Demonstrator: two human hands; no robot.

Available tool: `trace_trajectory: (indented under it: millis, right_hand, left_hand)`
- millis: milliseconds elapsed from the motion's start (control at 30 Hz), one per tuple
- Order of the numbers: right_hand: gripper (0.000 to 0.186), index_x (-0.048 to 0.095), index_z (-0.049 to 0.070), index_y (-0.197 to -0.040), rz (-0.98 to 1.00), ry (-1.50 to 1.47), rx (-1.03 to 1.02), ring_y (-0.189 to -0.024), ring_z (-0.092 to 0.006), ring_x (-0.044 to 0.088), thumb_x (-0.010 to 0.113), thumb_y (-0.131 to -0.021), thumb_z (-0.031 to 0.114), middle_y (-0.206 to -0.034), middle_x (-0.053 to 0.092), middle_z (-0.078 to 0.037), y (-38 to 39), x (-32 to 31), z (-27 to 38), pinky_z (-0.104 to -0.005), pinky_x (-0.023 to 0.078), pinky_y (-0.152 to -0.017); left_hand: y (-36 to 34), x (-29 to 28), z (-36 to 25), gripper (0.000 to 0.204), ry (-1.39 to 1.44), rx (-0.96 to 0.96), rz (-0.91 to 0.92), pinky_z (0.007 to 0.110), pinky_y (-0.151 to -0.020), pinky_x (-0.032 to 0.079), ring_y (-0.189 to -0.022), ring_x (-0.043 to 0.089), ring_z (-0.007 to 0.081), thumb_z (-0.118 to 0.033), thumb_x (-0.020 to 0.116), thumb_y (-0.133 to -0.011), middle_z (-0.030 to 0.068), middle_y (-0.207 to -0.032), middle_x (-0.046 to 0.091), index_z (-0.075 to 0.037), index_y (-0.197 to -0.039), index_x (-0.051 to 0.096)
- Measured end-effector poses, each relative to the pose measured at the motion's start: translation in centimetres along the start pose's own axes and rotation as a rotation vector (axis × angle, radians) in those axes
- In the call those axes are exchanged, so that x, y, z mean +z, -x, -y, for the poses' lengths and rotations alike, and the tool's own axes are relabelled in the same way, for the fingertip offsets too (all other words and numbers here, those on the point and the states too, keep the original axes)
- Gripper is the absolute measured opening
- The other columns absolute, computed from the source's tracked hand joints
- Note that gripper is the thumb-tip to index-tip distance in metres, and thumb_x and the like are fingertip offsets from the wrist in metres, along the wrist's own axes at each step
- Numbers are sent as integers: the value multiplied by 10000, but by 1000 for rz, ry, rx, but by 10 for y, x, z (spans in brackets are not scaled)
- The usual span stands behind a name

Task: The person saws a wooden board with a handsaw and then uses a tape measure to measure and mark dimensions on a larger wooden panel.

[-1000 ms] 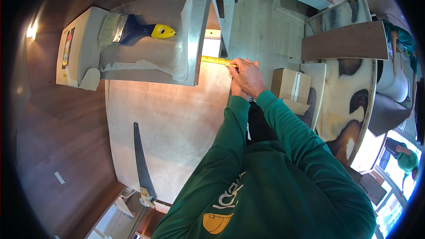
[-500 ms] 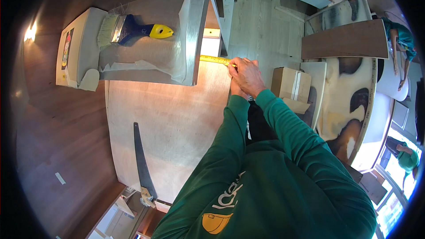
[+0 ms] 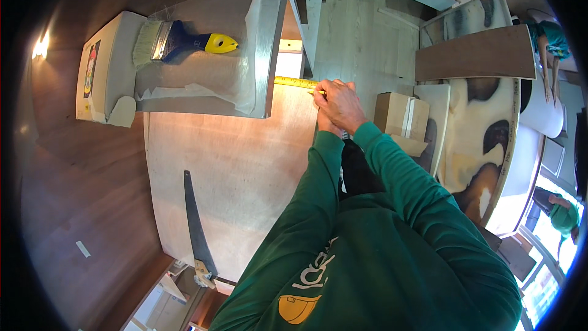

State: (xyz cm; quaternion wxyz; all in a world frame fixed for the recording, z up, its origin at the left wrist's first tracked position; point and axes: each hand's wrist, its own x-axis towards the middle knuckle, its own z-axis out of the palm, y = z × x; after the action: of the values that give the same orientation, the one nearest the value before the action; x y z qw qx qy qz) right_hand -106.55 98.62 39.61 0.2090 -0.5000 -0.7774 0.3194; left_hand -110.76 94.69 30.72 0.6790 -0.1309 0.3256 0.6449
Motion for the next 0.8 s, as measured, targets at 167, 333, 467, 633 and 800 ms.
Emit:
trace_trajectory:
  millis: [167,333,467,633,800]
  right_hand:
    - [171,674,72,-962,-18,26,28,-942,-303,670,647,-945,240,-900,712,-127,-2,-2,3,-426,427,-877]
    - [188,671,68,-970,-14,37,7,-942,-299,669,642,-956,253,-901,710,-129,-1,3,-2,-419,426,-881]
    - [181,671,71,-963,-7,13,1,-939,-297,666,645,-952,249,-904,708,-129,-1,2,-1,-420,416,-873]
    - [166,672,76,-944,-58,18,12,-926,-291,667,652,-938,240,-894,708,-124,-1,6,-2,-419,403,-863]
    - [150,673,84,-938,-17,14,-12,-921,-285,668,655,-932,233,-890,712,-120,-1,3,-2,-416,403,-859]
  left_hand:
    - [1,1,2,299,3,-5,1,327,-840,579,-1004,662,158,-383,607,-1052,30,-1060,671,-100,-1144,627]
    - [0,0,3,299,7,-5,-2,327,-839,579,-1003,662,158,-385,608,-1051,30,-1058,670,-100,-1141,627]
    - [0,0,3,300,9,-7,-3,327,-839,579,-1001,662,158,-387,609,-1050,31,-1056,670,-100,-1138,627]
    - [-1,0,4,301,10,-9,-1,328,-838,579,-1000,661,158,-388,610,-1050,31,-1054,670,-100,-1135,627]
    - [-1,0,4,302,16,-1,1,328,-837,579,-999,661,158,-390,611,-1049,31,-1052,669,-100,-1132,627]
